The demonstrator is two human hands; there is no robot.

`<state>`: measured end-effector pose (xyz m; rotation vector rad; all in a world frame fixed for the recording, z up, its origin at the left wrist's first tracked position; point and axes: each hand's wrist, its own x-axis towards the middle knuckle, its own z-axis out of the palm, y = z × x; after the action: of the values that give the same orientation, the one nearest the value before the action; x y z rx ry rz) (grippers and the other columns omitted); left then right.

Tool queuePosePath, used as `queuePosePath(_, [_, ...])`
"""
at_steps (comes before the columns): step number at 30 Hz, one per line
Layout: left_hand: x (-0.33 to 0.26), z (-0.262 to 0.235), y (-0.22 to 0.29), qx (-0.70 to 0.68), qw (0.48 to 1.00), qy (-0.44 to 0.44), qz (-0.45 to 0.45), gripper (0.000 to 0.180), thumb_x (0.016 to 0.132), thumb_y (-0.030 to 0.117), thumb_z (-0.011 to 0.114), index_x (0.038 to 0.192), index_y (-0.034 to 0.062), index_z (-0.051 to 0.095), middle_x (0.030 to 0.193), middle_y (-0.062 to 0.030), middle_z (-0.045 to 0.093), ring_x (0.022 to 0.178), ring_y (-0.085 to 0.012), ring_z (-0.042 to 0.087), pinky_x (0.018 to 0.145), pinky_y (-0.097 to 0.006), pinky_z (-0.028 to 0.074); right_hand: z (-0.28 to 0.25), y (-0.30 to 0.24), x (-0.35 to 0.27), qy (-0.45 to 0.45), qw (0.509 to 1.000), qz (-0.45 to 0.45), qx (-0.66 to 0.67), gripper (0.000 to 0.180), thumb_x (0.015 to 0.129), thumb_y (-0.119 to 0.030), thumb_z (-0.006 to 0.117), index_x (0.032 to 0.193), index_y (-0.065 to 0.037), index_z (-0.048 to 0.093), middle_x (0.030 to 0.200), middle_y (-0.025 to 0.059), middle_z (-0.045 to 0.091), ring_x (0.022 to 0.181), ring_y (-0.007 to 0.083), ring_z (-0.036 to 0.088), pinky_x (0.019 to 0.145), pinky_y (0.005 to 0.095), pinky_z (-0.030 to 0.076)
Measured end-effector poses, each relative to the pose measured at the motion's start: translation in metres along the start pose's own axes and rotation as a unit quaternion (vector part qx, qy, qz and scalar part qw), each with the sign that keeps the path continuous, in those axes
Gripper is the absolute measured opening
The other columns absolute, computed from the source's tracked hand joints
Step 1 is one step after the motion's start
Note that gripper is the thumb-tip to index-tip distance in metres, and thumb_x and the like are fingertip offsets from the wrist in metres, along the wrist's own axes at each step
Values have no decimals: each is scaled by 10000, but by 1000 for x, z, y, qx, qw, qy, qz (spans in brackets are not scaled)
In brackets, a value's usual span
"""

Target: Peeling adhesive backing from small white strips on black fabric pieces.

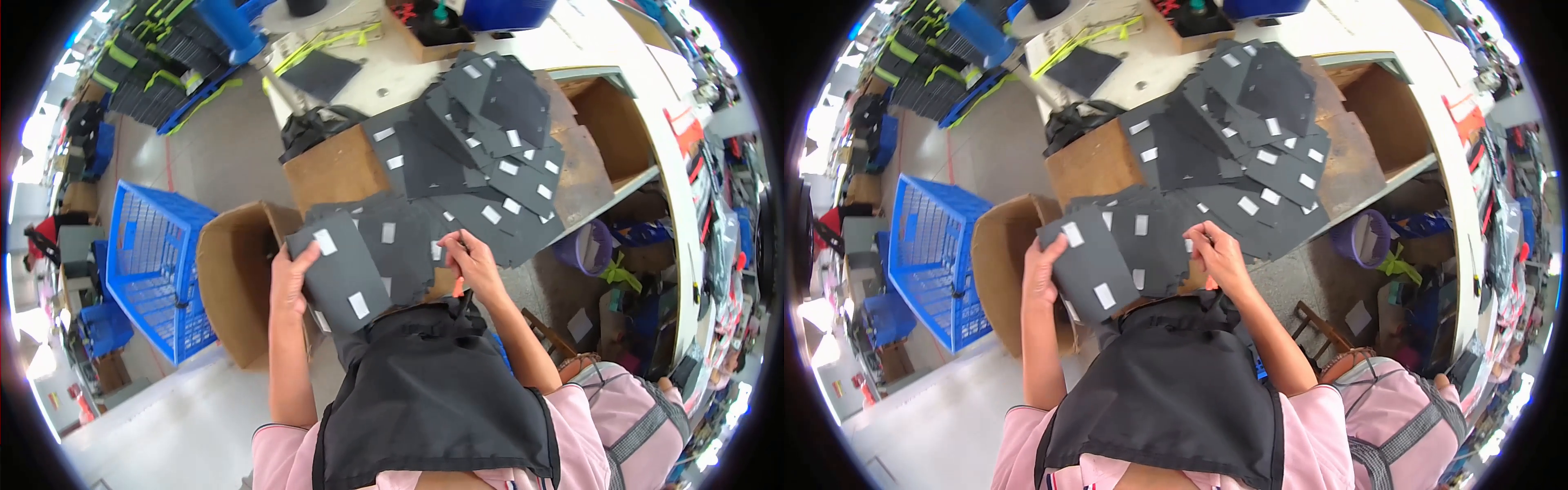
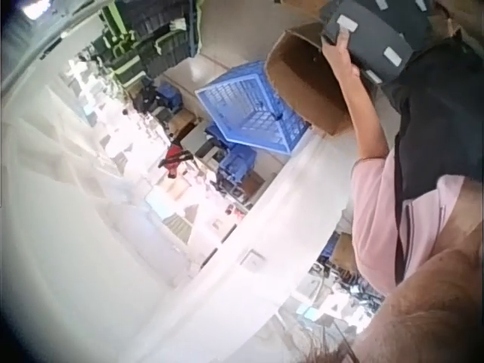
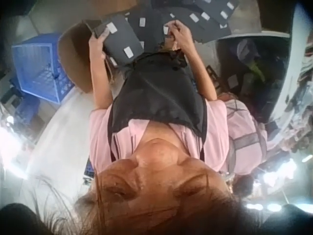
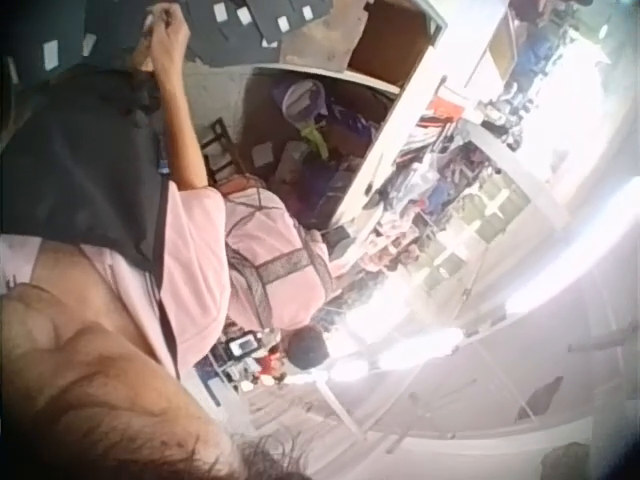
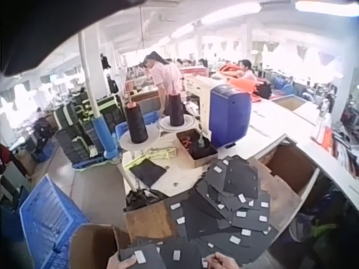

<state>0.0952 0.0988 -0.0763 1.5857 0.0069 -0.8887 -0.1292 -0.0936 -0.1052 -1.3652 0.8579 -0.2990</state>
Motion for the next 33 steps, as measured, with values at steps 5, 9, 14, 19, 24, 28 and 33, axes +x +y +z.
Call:
queuePosePath(5, [18, 25, -36, 330, 930, 68, 144, 1073, 611, 323, 826, 1409, 54, 162, 1404, -220, 214, 1309, -355, 224, 1070, -422, 246, -45, -11, 39, 124, 976, 11, -177, 165, 832, -173, 624, 882, -20, 590, 719, 83, 630, 566, 153, 590, 508, 287, 443])
queuePosePath(9, [10, 39, -32, 418, 887, 56, 189, 1051, 619, 249, 801, 1421, 87, 142, 1444, -231, 141, 1348, -380, 130, 1097, -451, 178, -107, -16, 96, 267, 882, -132, -366, 297, 761, -186, 679, 995, -48, 559, 1000, 141, 600, 866, 342, 598, 724, 409, 470])
queuePosePath(14, [6, 43, -28, 504, 829, 70, 231, 973, 633, 196, 778, 1408, 95, 198, 1457, -224, 121, 1354, -383, 110, 1098, -465, 164, -131, -35, 174, 274, 835, -106, -466, 487, 758, -231, 679, 1162, -77, 456, 1194, 151, 504, 910, 394, 596, 763, 458, 485])
queuePosePath(19, [5, 60, -10, 465, 841, 59, 272, 853, 662, 144, 746, 1374, 80, 281, 1450, -221, 140, 1335, -391, 153, 1096, -472, 161, -138, -19, 228, 233, 778, -141, -566, 488, 735, -218, 667, 1134, -57, 437, 1053, 172, 529, 767, 369, 631, 646, 444, 525])
queuePosePath(24, [17, 83, 4, 388, 859, 44, 331, 709, 720, 55, 689, 1338, 57, 340, 1412, -189, 240, 1265, -330, 342, 1025, -419, 324, -168, -21, 242, 178, 755, -157, -611, 325, 761, -211, 641, 1042, -84, 538, 958, 126, 580, 762, 363, 620, 656, 434, 506])
queuePosePath(28, [24, 105, 15, 268, 919, -53, 283, 622, 784, 33, 646, 1334, 49, 356, 1360, -139, 351, 1151, -241, 485, 885, -342, 448, -177, -40, 231, 206, 831, -165, -490, 161, 775, -214, 636, 853, -77, 603, 816, 120, 609, 760, 366, 602, 651, 440, 484])
queuePosePath(33, [18, 138, 30, 85, 959, -220, 159, 551, 816, 41, 632, 1312, 34, 390, 1277, -110, 455, 1110, -209, 521, 877, -308, 450, -180, -70, 182, 341, 815, -241, -403, 152, 773, -181, 651, 864, -71, 598, 801, 171, 605, 753, 372, 568, 628, 399, 456])
